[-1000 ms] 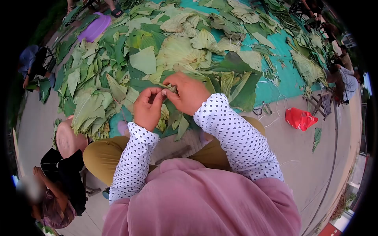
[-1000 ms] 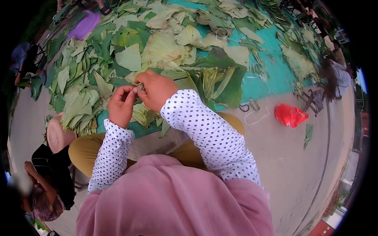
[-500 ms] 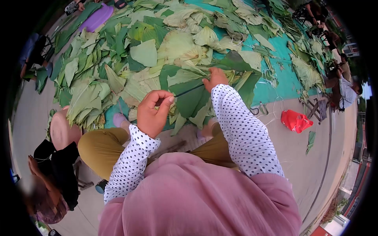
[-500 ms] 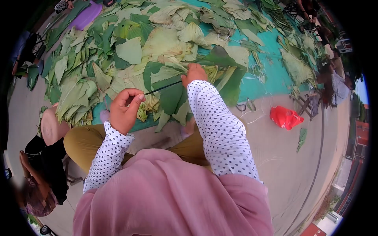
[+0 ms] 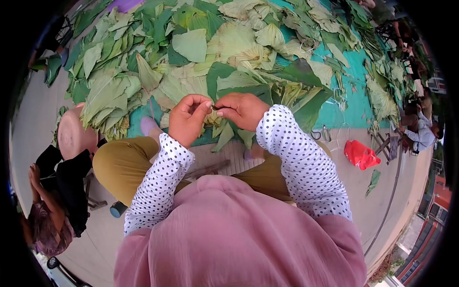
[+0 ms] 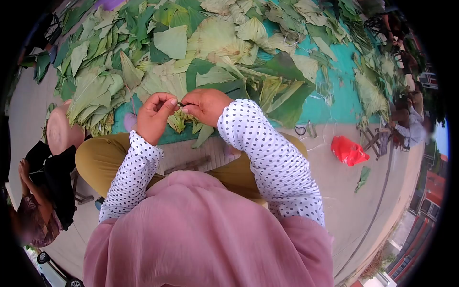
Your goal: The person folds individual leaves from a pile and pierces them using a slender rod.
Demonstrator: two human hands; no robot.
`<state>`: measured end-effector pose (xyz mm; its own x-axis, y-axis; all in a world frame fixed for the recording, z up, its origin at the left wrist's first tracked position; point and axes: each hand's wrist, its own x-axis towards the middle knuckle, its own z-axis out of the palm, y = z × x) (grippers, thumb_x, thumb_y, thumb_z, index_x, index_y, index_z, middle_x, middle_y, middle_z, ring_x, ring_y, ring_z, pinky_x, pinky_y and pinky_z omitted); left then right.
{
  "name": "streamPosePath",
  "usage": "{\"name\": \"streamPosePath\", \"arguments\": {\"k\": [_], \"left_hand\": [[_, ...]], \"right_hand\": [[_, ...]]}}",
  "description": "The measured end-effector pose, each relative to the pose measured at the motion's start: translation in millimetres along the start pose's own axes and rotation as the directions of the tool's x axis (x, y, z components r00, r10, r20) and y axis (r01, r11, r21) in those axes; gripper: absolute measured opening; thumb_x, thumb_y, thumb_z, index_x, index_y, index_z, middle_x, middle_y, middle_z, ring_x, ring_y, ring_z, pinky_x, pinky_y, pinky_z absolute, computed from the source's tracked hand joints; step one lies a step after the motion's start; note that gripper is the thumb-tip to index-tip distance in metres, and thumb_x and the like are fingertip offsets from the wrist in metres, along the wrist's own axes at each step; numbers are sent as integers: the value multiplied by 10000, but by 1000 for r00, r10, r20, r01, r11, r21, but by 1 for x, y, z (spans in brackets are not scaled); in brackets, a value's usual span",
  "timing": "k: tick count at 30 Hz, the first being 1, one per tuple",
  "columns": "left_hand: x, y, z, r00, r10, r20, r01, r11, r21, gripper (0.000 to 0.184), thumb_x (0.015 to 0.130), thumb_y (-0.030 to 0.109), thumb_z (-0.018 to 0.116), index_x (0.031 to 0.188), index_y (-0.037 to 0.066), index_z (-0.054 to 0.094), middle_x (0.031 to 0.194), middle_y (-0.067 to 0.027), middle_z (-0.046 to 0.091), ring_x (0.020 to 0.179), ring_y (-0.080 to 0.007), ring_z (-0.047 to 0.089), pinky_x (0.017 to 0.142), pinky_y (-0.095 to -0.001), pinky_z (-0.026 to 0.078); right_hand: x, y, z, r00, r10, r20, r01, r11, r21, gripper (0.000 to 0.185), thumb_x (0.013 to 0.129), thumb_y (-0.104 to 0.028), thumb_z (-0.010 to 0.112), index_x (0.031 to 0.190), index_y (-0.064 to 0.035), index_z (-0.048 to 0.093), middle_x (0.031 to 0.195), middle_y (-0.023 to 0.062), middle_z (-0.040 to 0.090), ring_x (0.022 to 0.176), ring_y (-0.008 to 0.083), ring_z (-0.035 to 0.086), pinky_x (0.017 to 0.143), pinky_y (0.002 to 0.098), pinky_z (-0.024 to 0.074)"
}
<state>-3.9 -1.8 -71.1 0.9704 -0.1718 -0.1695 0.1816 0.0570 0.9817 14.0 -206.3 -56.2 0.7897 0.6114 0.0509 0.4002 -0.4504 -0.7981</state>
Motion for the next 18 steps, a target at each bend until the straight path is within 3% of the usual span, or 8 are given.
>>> {"name": "streamPosePath", "arguments": {"k": [1,3,5,7,10,11,14,18], "left_hand": [[6,-2,-1,1000,-12,-2,12,1000,-2,102,930,80,609,990,-2,617,896,-30,654,795,-93,618,721,-235,502],[19,-6,-7,991,-131,19,133,978,-163,121,941,122,603,988,11,617,911,-46,660,793,-120,631,705,-248,506],[36,-28,-17,971,-238,-29,220,935,-277,161,952,171,588,1030,30,596,935,-58,652,805,-150,631,694,-278,511],[51,-78,-30,873,-455,-177,349,836,-424,210,965,196,554,1106,41,551,981,-69,630,837,-156,612,719,-301,512],[57,-172,-36,667,-730,-151,666,674,-318,269,944,191,534,1178,61,512,1045,-84,610,906,-193,600,811,-328,490],[58,-197,-31,661,-735,-151,670,669,-321,269,944,191,534,1178,61,512,1045,-84,610,906,-193,600,811,-328,490],[63,-245,-10,444,-878,-177,867,471,-162,288,923,164,528,1208,121,536,982,-65,608,810,-192,594,725,-328,525],[76,-271,6,426,-876,-226,900,437,3,274,901,140,544,1172,108,561,941,-60,609,754,-179,584,697,-317,526]], "right_hand": [[3,0,1,1000,7,6,-7,1000,8,225,907,-180,625,1063,-19,632,957,162,649,851,322,629,764,362,504],[12,-2,-2,986,93,-140,-104,992,-77,166,902,-168,627,966,-15,637,839,149,638,741,305,610,680,368,487],[17,-9,-10,960,187,-208,-197,980,-30,135,895,-147,624,917,-15,633,760,130,621,667,271,587,629,354,471],[20,-10,-17,935,178,-308,-188,982,-3,132,892,-137,620,922,-8,628,767,124,615,663,246,574,629,336,468],[26,-20,-25,936,186,-298,-185,982,29,117,887,-113,620,922,-1,626,790,122,616,678,234,578,632,327,469],[28,-23,-26,935,193,-297,-186,981,53,114,885,-105,622,923,3,624,802,124,618,685,237,581,635,327,470],[31,-31,-29,930,172,-325,-162,985,57,104,883,-86,621,934,4,620,810,124,613,699,243,587,643,326,473],[31,-38,-38,938,132,-321,-108,990,90,101,885,-75,612,951,2,613,809,130,605,724,266,598,652,336,477]]}}
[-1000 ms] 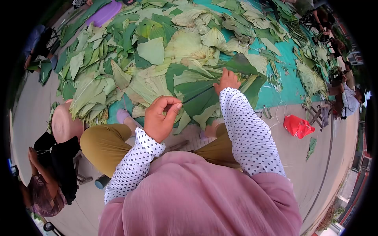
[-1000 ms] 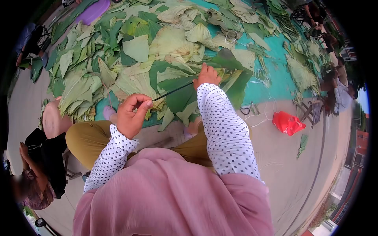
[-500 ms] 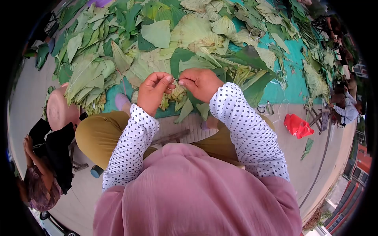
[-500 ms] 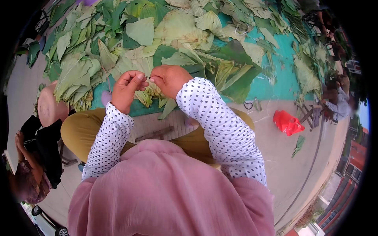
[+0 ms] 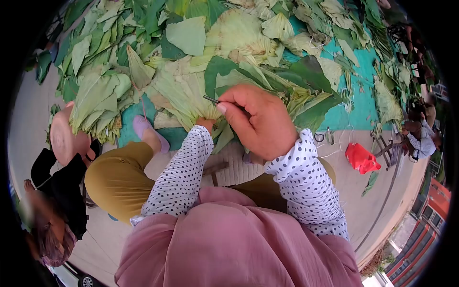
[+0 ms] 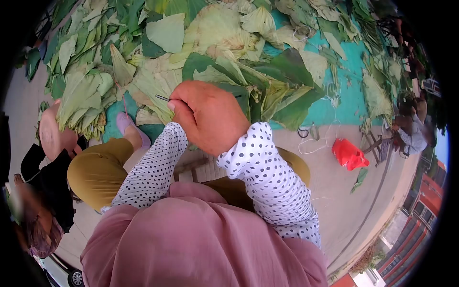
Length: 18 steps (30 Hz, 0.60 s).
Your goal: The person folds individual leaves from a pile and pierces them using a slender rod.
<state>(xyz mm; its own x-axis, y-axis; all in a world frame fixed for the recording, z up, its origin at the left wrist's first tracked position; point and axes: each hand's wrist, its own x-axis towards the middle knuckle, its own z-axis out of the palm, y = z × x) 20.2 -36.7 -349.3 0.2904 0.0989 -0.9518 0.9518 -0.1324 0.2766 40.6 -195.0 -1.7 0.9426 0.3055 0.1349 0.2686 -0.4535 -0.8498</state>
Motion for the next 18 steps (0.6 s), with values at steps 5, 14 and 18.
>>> {"name": "streamPosePath", "arguments": {"k": [5,14,18], "left_hand": [[3,4,-9,990,136,-46,-142,977,-158,256,872,110,563,1126,91,594,890,-53,610,684,-163,572,663,-304,528],[-115,43,-94,648,729,-223,-721,492,-488,107,882,62,576,988,68,570,911,-64,640,791,-163,604,732,-323,514],[-194,61,-113,615,777,-137,-662,415,-624,119,910,41,512,1015,30,565,961,-66,645,845,-177,619,777,-337,511]], "right_hand": [[0,3,-4,999,-23,-42,21,999,-41,109,887,-87,613,946,4,616,807,135,607,716,280,597,653,343,477],[-10,9,1,998,-38,-57,31,994,-108,116,881,-121,623,930,-16,627,808,139,616,720,296,601,658,358,481],[-15,7,10,999,-51,-9,49,989,-140,129,874,-143,624,935,-29,632,823,150,617,746,331,600,680,384,484]]}}
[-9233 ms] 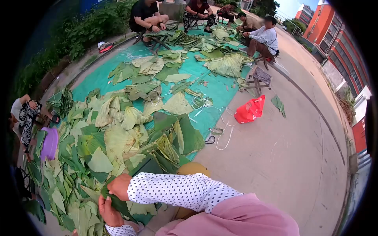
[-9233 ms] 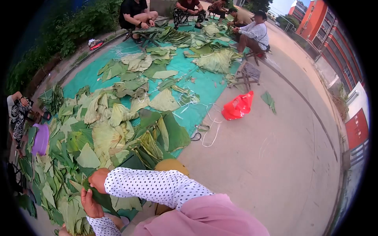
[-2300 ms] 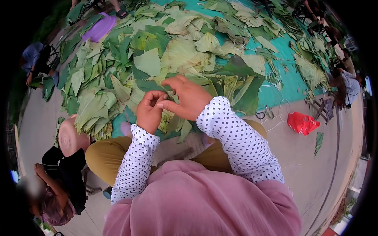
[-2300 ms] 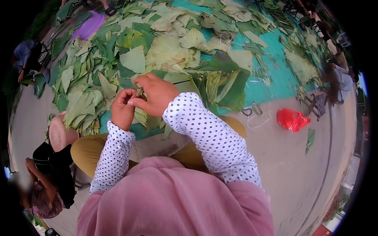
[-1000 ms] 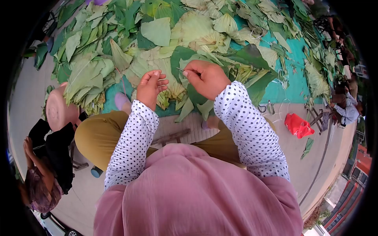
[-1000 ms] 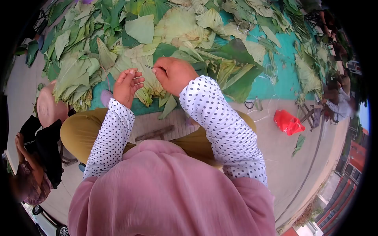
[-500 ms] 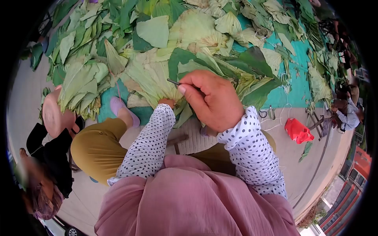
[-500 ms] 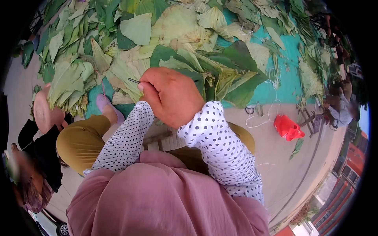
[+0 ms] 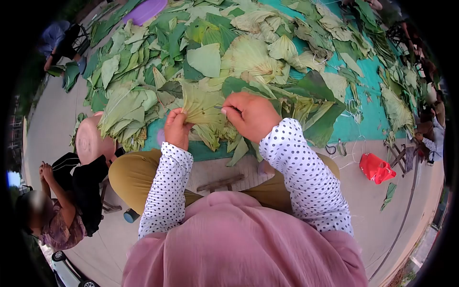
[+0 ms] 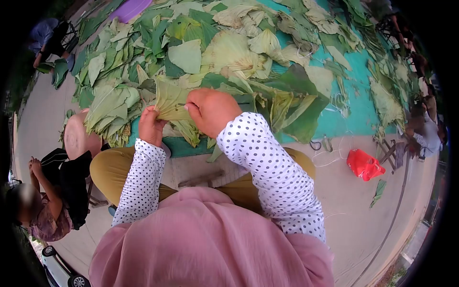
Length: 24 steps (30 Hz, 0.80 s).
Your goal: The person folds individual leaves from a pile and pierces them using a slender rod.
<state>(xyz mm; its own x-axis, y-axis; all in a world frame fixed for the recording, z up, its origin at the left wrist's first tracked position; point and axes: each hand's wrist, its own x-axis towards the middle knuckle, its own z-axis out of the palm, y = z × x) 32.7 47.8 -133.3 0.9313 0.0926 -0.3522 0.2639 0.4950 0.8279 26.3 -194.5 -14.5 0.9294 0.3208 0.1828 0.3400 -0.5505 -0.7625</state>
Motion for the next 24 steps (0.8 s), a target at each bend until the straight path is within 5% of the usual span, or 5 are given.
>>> {"name": "streamPosePath", "arguments": {"k": [13,24], "left_hand": [[-62,42,59,986,12,164,-31,993,110,203,974,230,553,1049,54,620,953,-23,667,812,-111,619,746,-282,497],[-71,41,73,972,-15,236,-8,995,96,264,988,260,540,1106,35,613,1019,-36,668,872,-124,627,779,-289,500]], "right_hand": [[-7,0,16,997,-57,53,61,994,-85,160,863,-194,591,855,-35,606,785,160,604,759,372,591,670,462,464],[-12,0,11,997,-78,13,79,991,-107,142,848,-178,577,833,-38,595,769,153,604,734,372,596,654,468,464]]}}
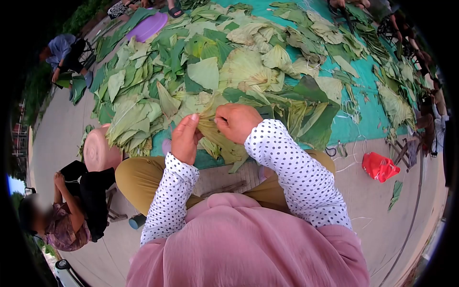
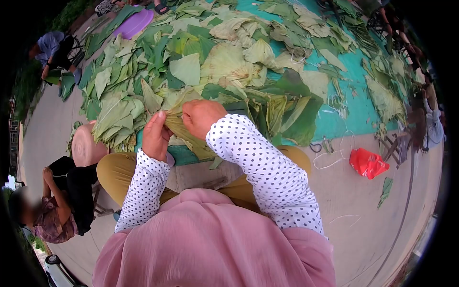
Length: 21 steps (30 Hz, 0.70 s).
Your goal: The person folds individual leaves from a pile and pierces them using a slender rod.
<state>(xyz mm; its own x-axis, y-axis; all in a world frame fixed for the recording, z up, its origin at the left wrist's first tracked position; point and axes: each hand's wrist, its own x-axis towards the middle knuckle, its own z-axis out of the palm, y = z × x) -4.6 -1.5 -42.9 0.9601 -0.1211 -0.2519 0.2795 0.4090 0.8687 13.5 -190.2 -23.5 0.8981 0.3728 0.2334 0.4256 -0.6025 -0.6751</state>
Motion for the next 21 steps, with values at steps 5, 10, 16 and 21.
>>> {"name": "streamPosePath", "arguments": {"k": [5,10,16,21], "left_hand": [[-5,-2,3,1000,-20,16,20,1000,-9,313,994,259,528,1169,8,592,1084,-67,659,943,-159,633,841,-322,505],[-6,-6,3,997,-45,62,41,997,64,333,997,259,518,1201,1,570,1127,-79,644,971,-168,625,848,-333,502],[-7,8,13,982,-88,165,126,964,-236,291,998,179,500,1225,2,543,1153,-82,617,1000,-174,608,825,-326,514],[1,-22,-2,992,-114,45,114,993,18,215,984,43,468,1173,26,569,1114,-64,626,970,-150,610,838,-298,514]], "right_hand": [[1,-1,-1,1000,20,-13,-20,999,-39,138,840,-175,576,823,-38,590,772,155,608,738,373,600,655,470,468],[2,4,6,1000,22,3,-22,997,-69,135,847,-177,575,835,-45,600,789,163,613,753,379,603,665,470,473],[3,4,-1,990,135,31,-134,991,-26,150,876,-201,573,894,-60,617,849,162,630,784,381,608,693,471,477],[-2,9,10,996,40,85,-42,999,28,148,886,-208,577,895,-66,615,831,149,621,815,360,605,721,450,479]]}}
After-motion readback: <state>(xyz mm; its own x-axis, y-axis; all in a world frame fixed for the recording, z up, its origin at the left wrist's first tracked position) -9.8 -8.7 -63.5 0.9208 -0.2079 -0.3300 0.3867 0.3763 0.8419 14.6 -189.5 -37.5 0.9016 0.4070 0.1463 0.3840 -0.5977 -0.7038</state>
